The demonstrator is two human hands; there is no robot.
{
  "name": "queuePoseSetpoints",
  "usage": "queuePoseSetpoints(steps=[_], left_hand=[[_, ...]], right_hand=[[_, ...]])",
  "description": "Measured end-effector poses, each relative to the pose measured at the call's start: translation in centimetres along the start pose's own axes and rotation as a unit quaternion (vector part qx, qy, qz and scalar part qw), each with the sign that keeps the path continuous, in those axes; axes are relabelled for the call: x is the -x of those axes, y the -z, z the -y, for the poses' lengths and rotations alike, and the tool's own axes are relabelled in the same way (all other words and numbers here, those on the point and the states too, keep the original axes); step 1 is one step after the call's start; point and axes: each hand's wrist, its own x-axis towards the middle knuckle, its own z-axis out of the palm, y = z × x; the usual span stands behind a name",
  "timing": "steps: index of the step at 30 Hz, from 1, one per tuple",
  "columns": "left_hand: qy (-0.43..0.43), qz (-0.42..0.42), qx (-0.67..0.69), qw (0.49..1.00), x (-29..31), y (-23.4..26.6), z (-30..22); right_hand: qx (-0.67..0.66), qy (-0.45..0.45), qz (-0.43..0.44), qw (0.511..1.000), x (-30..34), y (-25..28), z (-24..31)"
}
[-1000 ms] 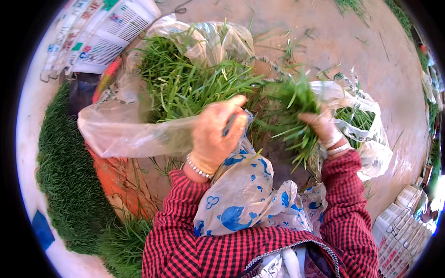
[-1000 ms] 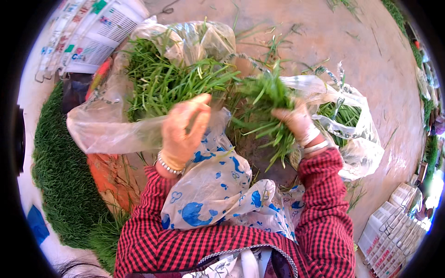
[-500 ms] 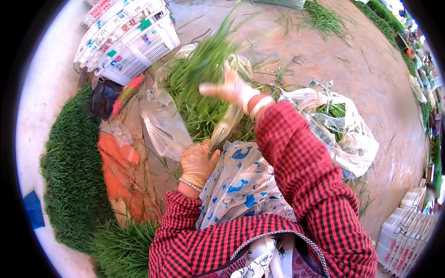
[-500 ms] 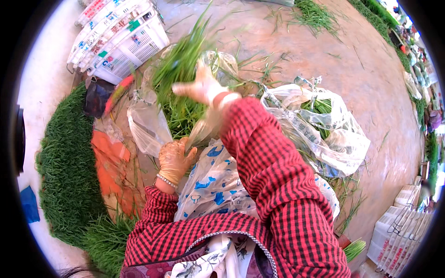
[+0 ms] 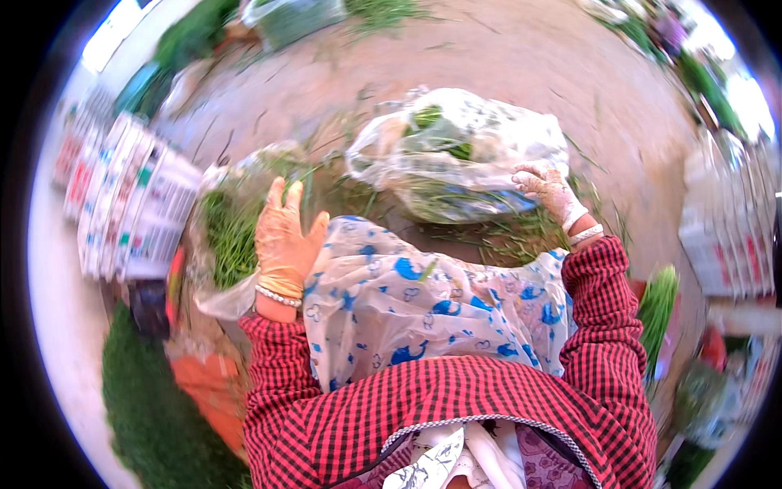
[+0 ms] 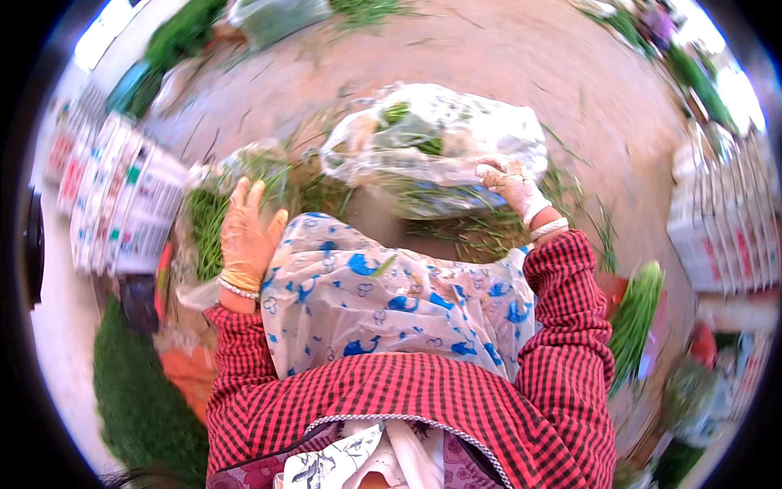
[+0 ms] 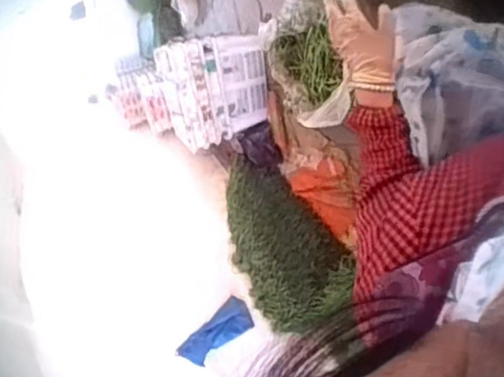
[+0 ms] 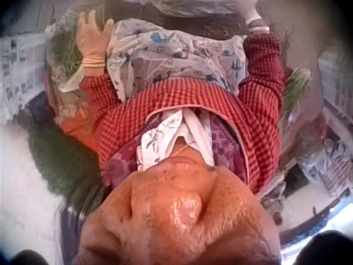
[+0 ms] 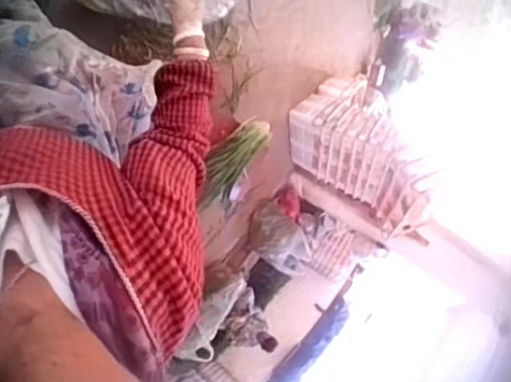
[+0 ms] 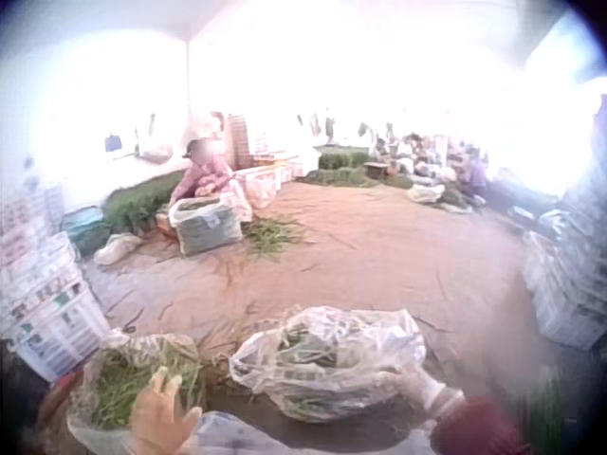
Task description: The person gathers bunches of chives by hand, ties them together using red strings, and places the completed bundles into large plastic bags on the floor.
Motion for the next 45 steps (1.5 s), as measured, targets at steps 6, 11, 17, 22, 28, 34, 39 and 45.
queuePoseSetpoints(steps=[6, 11, 17, 22, 28, 34, 39, 45], left_hand=[[-0.128, -0.016, 0.081, 0.988, -7.3, 2.2, -10.6], [-0.114, 0.18, 0.048, 0.976, -11.8, -3.4, -15.3], [-0.168, 0.202, -0.121, 0.957, -13.0, -13.4, -10.9], [-0.209, 0.387, -0.142, 0.887, -13.2, -13.9, -14.7], [-0.362, 0.57, 0.113, 0.729, -7.4, -15.1, -15.8], [-0.271, 0.578, 0.184, 0.748, -9.7, -14.3, -16.9], [-0.334, 0.464, 0.079, 0.817, -10.1, -17.0, -13.9], [0.02, 0.482, 0.225, 0.847, -19.4, -16.4, -10.9]], right_hand=[[-0.114, 0.051, -0.074, 0.989, 4.2, 0.1, -4.7], [0.178, 0.041, -0.004, 0.983, 2.7, -1.1, -9.9], [0.154, 0.185, -0.078, 0.967, 3.9, -3.1, -4.8], [0.142, 0.339, -0.163, 0.916, -1.1, -4.9, 3.6], [0.419, 0.279, 0.088, 0.86, -11.1, -9.9, 5.8], [0.518, -0.113, -0.097, 0.842, -10.5, 8.7, -9.5], [0.413, -0.226, -0.042, 0.881, -6.5, 12.5, -9.2], [0.397, 0.164, 0.058, 0.901, -7.7, -0.6, 0.3]])
